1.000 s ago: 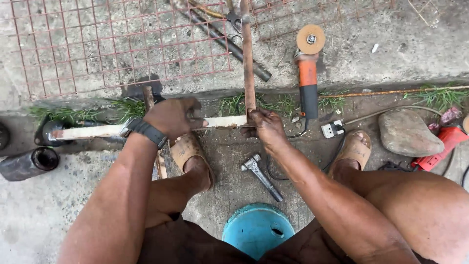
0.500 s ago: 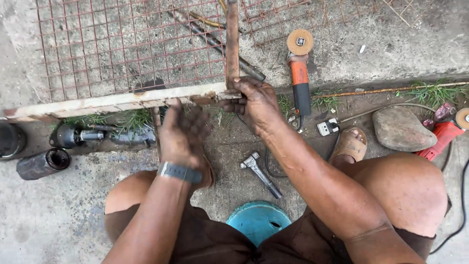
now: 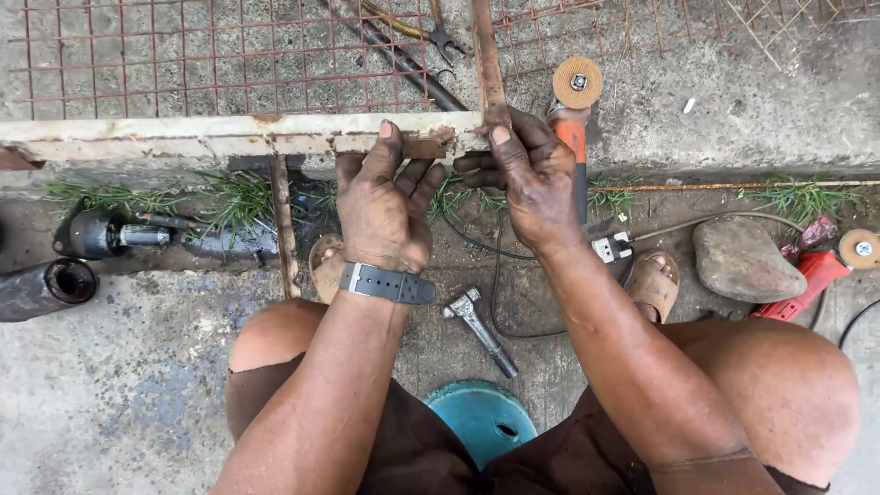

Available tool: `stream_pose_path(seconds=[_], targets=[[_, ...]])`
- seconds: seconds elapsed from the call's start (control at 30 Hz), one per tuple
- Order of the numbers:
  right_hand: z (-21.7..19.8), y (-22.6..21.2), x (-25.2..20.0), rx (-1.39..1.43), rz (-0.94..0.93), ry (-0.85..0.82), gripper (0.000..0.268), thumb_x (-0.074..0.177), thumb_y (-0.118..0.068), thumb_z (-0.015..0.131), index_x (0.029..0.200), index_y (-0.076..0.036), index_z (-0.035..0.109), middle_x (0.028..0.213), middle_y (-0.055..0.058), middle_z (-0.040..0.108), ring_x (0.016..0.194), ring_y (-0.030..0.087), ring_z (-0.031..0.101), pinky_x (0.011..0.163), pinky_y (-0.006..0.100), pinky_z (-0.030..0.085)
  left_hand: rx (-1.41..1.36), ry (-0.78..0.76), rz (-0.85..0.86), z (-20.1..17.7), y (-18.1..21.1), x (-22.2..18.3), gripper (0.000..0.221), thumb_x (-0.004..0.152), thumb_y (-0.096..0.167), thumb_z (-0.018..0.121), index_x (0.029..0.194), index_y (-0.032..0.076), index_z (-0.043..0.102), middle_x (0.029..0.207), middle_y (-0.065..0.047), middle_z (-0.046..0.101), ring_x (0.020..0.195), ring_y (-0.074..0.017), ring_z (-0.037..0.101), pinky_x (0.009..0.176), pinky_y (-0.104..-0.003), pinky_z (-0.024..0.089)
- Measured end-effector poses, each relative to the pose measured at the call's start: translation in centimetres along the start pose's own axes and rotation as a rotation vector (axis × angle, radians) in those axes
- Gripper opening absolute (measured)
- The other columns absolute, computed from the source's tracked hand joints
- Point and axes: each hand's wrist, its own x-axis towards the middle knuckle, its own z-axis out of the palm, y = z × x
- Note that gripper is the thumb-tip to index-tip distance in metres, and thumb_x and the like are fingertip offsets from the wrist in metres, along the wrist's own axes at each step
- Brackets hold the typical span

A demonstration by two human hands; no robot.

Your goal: Using an angle grinder to cut and shape metal frame components on the ground.

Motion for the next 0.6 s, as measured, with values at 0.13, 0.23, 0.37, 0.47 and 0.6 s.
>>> stream_pose_path(seconds=[0.13,0.23,0.37,0.47,0.6], targets=[[-1.3,1.1,0.1,-0.051,-0.063,-0.041,0.036,0.106,-0.018,0.062,0.135,0.003,0.060,0.113,0.021,0.070,0.089,0.039,0.079,0.071,0.042,0.072,-0.010,0.033,-0.013,0.4,-0.2,-0.1,0.045,0.090,0.018,0.079,0.108,0.017,0.037,0.115,-0.019,0.050,0.108,-0.0352,0.058,0.096,-0.053,0.057],[-2.3,1.8,0.3,-0.036,-0.063,-0.064,0.036,0.106,-0.015,0.062,0.137,0.002,0.059,0.113,0.023,0.071,0.089,0.043,0.078,0.072,0.045,0.071,0.000,0.064,-0.037,0.7,0.1,-0.5,0.043,0.090,0.016,0.077,0.109,0.015,0.037,0.112,-0.016,0.051,0.106,-0.0331,0.060,0.095,-0.052,0.059],[-4.5,3.5,0.6,0.100,-0.038,-0.106,0.045,0.097,-0.010,0.065,0.139,0.003,0.057,0.115,0.030,0.071,0.090,0.046,0.078,0.074,0.047,0.072,0.027,0.097,-0.085,0.6,0.0,-0.4,0.042,0.090,0.017,0.075,0.110,0.015,0.038,0.130,-0.024,0.049,0.120,-0.0408,0.058,0.101,-0.057,0.056],[-5.2,2.3,1.3,0.159,0.075,0.004,0.045,0.086,-0.004,0.063,0.130,0.006,0.063,0.095,0.020,0.062,0.073,0.034,0.071,0.068,0.052,0.072,0.050,0.116,-0.121,0.6,-0.1,-0.8,0.042,0.091,0.018,0.073,0.113,0.014,0.037,0.133,-0.026,0.048,0.123,-0.0418,0.058,0.101,-0.057,0.056],[-14.8,9.9,2.9,-0.077,0.161,0.480,0.033,0.099,-0.013,0.060,0.128,0.000,0.066,0.090,0.024,0.073,0.079,0.037,0.080,0.070,0.052,0.071,0.195,0.169,-0.224,0.3,-0.5,-1.3,0.043,0.095,0.024,0.071,0.122,0.010,0.040,0.135,-0.027,0.053,0.129,-0.0425,0.060,0.103,-0.056,0.056]])
